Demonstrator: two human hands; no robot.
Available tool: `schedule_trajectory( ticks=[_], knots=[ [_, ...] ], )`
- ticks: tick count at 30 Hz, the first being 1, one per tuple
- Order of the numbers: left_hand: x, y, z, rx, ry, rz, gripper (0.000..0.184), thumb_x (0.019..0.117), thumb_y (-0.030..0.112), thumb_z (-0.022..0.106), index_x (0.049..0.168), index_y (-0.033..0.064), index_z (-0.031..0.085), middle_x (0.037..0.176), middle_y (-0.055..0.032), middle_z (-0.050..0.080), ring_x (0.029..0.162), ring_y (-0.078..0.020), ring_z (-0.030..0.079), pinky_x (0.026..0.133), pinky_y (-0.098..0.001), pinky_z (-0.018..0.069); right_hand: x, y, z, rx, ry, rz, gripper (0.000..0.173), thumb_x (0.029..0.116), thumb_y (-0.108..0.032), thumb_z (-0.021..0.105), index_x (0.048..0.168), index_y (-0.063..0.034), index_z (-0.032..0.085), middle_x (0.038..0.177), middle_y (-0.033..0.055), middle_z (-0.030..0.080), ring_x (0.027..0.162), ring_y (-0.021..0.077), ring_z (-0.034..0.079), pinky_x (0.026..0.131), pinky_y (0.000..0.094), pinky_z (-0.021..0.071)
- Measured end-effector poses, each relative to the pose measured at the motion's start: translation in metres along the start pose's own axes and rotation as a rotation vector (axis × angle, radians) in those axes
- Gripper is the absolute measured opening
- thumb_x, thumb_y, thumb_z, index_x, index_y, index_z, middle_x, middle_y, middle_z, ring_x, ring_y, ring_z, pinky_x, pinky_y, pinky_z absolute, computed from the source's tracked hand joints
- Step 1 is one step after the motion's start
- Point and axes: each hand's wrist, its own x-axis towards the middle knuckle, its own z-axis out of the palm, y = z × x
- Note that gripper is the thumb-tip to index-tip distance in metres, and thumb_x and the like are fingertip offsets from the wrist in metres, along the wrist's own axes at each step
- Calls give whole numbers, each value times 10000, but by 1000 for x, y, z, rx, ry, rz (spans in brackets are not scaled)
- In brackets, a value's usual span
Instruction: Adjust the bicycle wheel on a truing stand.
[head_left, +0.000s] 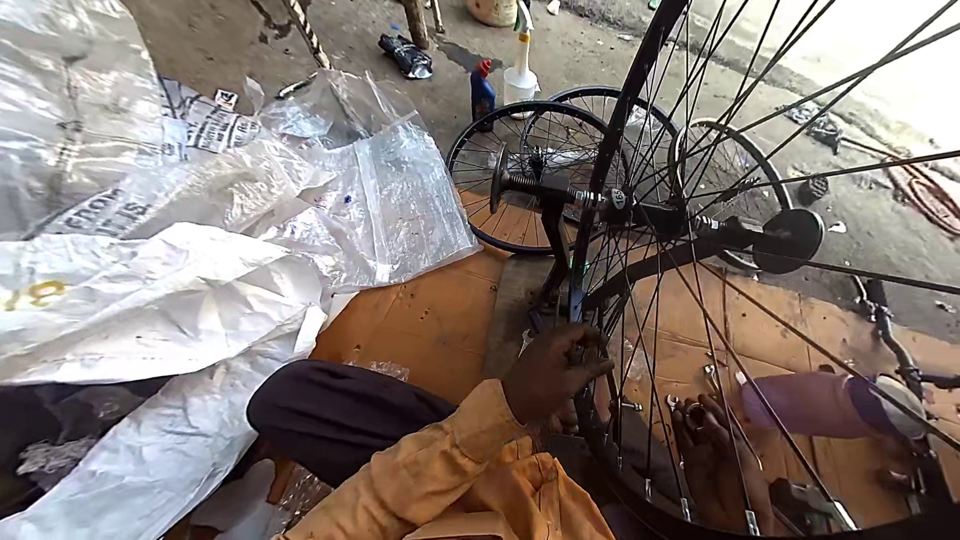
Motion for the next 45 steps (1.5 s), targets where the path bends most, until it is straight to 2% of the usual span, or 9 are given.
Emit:
schedule_trajectory(
  ticks=[3,5,12,16,21,25,34,39,45],
  knots=[
    [-1,-1,0,-14,-6,2,284,969,265,715,1190,89,681,1064,-26,700,925,-124,669,812,-320,581,-15,0,7,-132,-157,57,427,994,46,374,1404,22,490,1225,162,663,1040,220,705,885,346,612],
    [-1,-2,0,-76,4,6,259,960,234,729,1165,83,680,1050,-35,705,914,-133,684,790,-321,601,-24,-2,25,-178,-309,68,420,990,35,466,1406,12,523,1242,187,674,1079,255,702,913,373,605],
    [-4,6,1,-145,28,3,325,942,162,749,1229,69,628,1050,-51,699,901,-153,686,758,-317,601,-44,-5,88,-628,-537,-188,297,919,2,692,1212,52,687,1024,151,752,876,220,738,801,333,633],
    [-11,6,-1,50,67,-10,291,963,325,720,1192,149,683,1180,7,663,944,-106,646,777,-299,559,-46,-11,99,-672,-527,-179,270,884,-17,728,1151,15,711,978,121,756,834,191,731,770,304,626],
    [-12,0,-7,106,-53,77,213,1027,293,632,995,112,742,923,16,666,774,-67,621,692,-242,548,-43,-14,92,-673,-580,-199,246,902,-49,736,1146,-24,721,978,116,746,819,196,722,750,312,627],
    [-7,-3,-14,115,-217,141,303,1074,298,537,994,85,738,885,12,662,762,-66,613,690,-248,534,-41,-19,93,-802,-548,-194,235,901,-133,750,1135,-107,744,918,73,740,760,184,704,678,311,617],
    [-4,-2,-17,132,-410,122,231,1016,291,652,1056,84,744,978,-6,675,896,-85,649,811,-274,572,-35,-19,95,-806,-674,-217,320,846,-120,808,1141,-114,682,916,73,715,762,202,697,684,337,624],
    [-1,-4,-22,100,-476,181,278,1053,269,580,1066,43,742,982,-36,641,900,-98,622,803,-270,546,-41,-19,102,-890,-651,-292,345,834,-202,829,1141,-144,682,846,31,720,719,171,700,650,312,621],
    [-3,7,-14,352,-282,77,357,967,427,692,775,128,718,774,29,624,739,-80,600,695,-292,528,-32,-12,90,-956,-669,-273,320,869,-174,789,1170,-180,680,958,11,724,802,164,710,700,339,636]
  ],
)
